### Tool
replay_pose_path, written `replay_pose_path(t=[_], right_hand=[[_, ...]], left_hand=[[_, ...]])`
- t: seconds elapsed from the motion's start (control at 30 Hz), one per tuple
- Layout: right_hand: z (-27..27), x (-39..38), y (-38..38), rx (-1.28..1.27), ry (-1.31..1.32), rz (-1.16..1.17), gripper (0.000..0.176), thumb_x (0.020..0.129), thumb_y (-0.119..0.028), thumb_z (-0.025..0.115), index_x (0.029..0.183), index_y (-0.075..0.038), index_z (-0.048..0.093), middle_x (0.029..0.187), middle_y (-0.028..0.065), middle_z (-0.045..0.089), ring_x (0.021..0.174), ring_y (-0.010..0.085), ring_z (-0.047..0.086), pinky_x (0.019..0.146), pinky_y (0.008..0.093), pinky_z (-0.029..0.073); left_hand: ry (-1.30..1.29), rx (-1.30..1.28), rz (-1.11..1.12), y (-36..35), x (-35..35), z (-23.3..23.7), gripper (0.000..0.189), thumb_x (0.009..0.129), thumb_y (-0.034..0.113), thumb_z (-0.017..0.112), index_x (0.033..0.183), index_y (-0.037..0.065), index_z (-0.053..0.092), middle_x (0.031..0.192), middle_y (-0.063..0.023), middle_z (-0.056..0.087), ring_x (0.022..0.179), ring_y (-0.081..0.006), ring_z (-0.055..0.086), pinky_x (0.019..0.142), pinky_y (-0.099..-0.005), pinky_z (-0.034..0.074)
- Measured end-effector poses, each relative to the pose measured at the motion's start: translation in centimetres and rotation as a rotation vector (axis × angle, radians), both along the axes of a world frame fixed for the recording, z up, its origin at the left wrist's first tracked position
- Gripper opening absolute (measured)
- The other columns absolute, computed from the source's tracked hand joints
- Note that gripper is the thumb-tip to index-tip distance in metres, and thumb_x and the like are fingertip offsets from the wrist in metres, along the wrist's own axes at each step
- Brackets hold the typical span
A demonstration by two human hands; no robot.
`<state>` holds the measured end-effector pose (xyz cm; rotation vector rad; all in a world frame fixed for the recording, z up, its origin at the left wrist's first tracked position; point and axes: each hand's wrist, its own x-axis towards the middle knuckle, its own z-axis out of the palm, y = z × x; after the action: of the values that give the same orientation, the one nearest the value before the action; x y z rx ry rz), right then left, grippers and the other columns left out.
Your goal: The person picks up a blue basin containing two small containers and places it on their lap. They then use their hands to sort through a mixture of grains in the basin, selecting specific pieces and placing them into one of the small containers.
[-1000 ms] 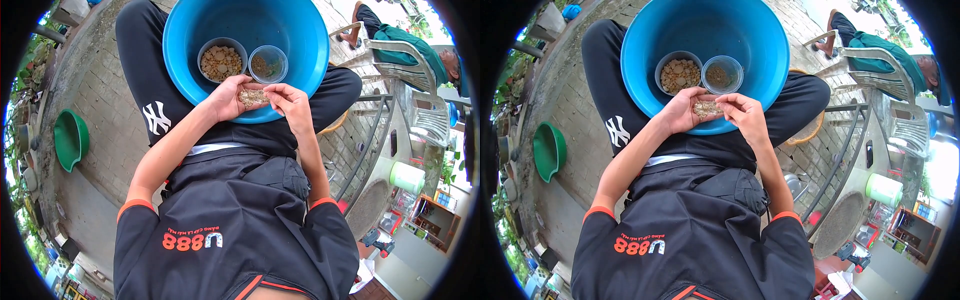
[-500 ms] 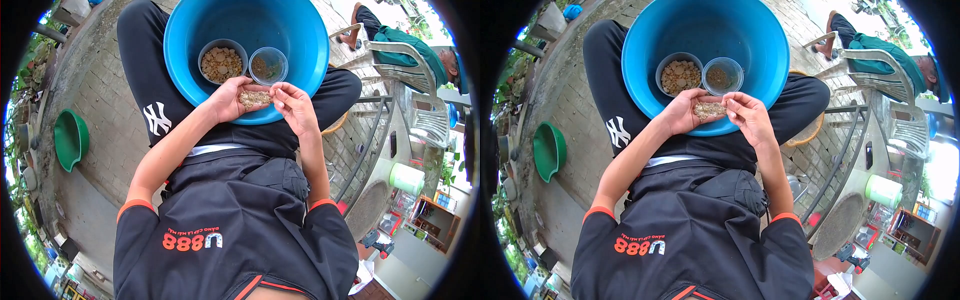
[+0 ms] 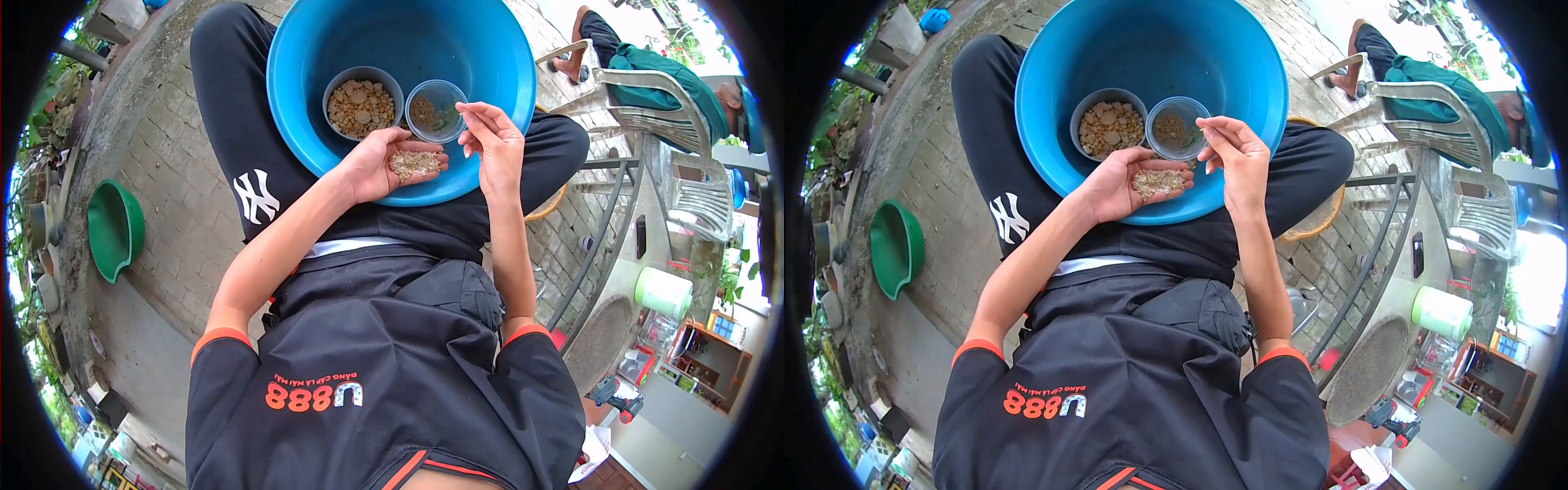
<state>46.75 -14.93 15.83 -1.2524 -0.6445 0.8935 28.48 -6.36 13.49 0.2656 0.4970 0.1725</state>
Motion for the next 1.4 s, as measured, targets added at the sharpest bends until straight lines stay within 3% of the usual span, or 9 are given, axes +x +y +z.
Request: replay_pose_path(t=[0.23, 0.33, 0.4, 0.53, 0.6, 1.0, 1.13, 1.2, 1.4], right_hand=[[-0.1, -0.2, 0.2, 0.021, 0.084, 0.007, 0.015, 0.095, -0.004, 0.066, 0.109, 0.001, 0.068, 0.106, 0.0124, 0.074, 0.06, 0.0101, 0.063, 0.049, 0.0208, 0.045], [0.7, -1.0, 0.1, -0.003, -0.191, -0.053, 0.016, 0.094, -0.003, 0.067, 0.109, 0.0, 0.07, 0.107, 0.0109, 0.075, 0.062, 0.0102, 0.065, 0.051, 0.0218, 0.048], [1.1, -1.6, -0.1, -0.043, -0.7, -0.149, 0.014, 0.093, -0.002, 0.068, 0.106, -0.003, 0.073, 0.107, 0.0097, 0.075, 0.065, 0.0098, 0.068, 0.056, 0.0226, 0.052], [1.5, -1.6, -1.5, -0.002, -0.849, -0.118, 0.011, 0.089, 0.0, 0.07, 0.099, -0.003, 0.074, 0.1, 0.0095, 0.075, 0.07, 0.0141, 0.071, 0.062, 0.0253, 0.055], [1.8, -1.6, -2.4, 0.052, -1.146, -0.073, 0.011, 0.085, 0.001, 0.072, 0.096, -0.002, 0.073, 0.092, 0.0107, 0.074, 0.074, 0.0215, 0.071, 0.064, 0.0293, 0.056], [2.5, -2.4, -1.8, 0.081, -1.015, 0.004, 0.015, 0.082, 0.003, 0.073, 0.096, -0.003, 0.072, 0.092, 0.0093, 0.071, 0.081, 0.0256, 0.07, 0.07, 0.0333, 0.056], [2.4, -1.9, -1.3, 0.188, -1.325, 0.001, 0.021, 0.078, 0.001, 0.075, 0.099, -0.005, 0.072, 0.1, 0.0079, 0.069, 0.095, 0.0267, 0.066, 0.08, 0.0374, 0.055], [2.1, -1.3, -2.5, 0.139, -1.31, 0.236, 0.022, 0.077, 0.001, 0.076, 0.098, -0.005, 0.074, 0.097, 0.0063, 0.07, 0.088, 0.0251, 0.066, 0.076, 0.0355, 0.056], [1.1, -1.2, -4.5, 0.142, -1.3, 0.371, 0.02, 0.078, 0.002, 0.073, 0.098, -0.001, 0.071, 0.094, 0.0076, 0.065, 0.086, 0.0245, 0.063, 0.077, 0.0366, 0.055]], left_hand=[[-0.004, 0.0, 0.0, 0.0, -0.1, 0.1, 0.054, 0.105, 0.021, 0.023, 0.133, -0.02, 0.044, 0.131, -0.0323, 0.056, 0.122, -0.042, 0.059, 0.106, -0.0453, 0.052], [0.004, 0.009, -0.005, 0.1, 0.0, 0.1, 0.054, 0.105, 0.021, 0.023, 0.133, -0.02, 0.045, 0.131, -0.0323, 0.057, 0.121, -0.0416, 0.06, 0.105, -0.045, 0.052], [-0.002, 0.013, -0.018, 0.1, -0.1, 0.3, 0.055, 0.105, 0.021, 0.022, 0.135, -0.02, 0.043, 0.134, -0.0321, 0.055, 0.124, -0.0406, 0.058, 0.107, -0.0439, 0.051], [0.005, 0.021, -0.03, 0.1, -0.1, 0.4, 0.056, 0.106, 0.022, 0.021, 0.136, -0.02, 0.042, 0.137, -0.0327, 0.052, 0.126, -0.0402, 0.056, 0.108, -0.0432, 0.05], [-0.007, 0.005, -0.03, 0.1, 0.0, 0.1, 0.055, 0.106, 0.022, 0.022, 0.136, -0.02, 0.043, 0.136, -0.0329, 0.053, 0.126, -0.0407, 0.056, 0.108, -0.0436, 0.051], [0.023, 0.014, -0.001, -0.1, 0.1, 0.5, 0.053, 0.106, 0.022, 0.024, 0.13, -0.02, 0.046, 0.131, -0.0324, 0.056, 0.123, -0.0415, 0.058, 0.105, -0.0452, 0.053], [0.045, 0.014, -0.014, 0.0, 0.1, 1.1, 0.053, 0.106, 0.022, 0.024, 0.131, -0.019, 0.045, 0.133, -0.0298, 0.056, 0.121, -0.0392, 0.06, 0.105, -0.0449, 0.053], [0.067, 0.032, 0.01, -0.1, 0.1, 1.1, 0.052, 0.106, 0.022, 0.024, 0.131, -0.019, 0.046, 0.133, -0.0291, 0.056, 0.12, -0.038, 0.061, 0.104, -0.0442, 0.054], [0.001, 0.021, -0.001, 0.0, -0.1, 0.0, 0.051, 0.106, 0.02, 0.025, 0.13, -0.018, 0.047, 0.133, -0.026, 0.057, 0.116, -0.0355, 0.063, 0.101, -0.0434, 0.056]])
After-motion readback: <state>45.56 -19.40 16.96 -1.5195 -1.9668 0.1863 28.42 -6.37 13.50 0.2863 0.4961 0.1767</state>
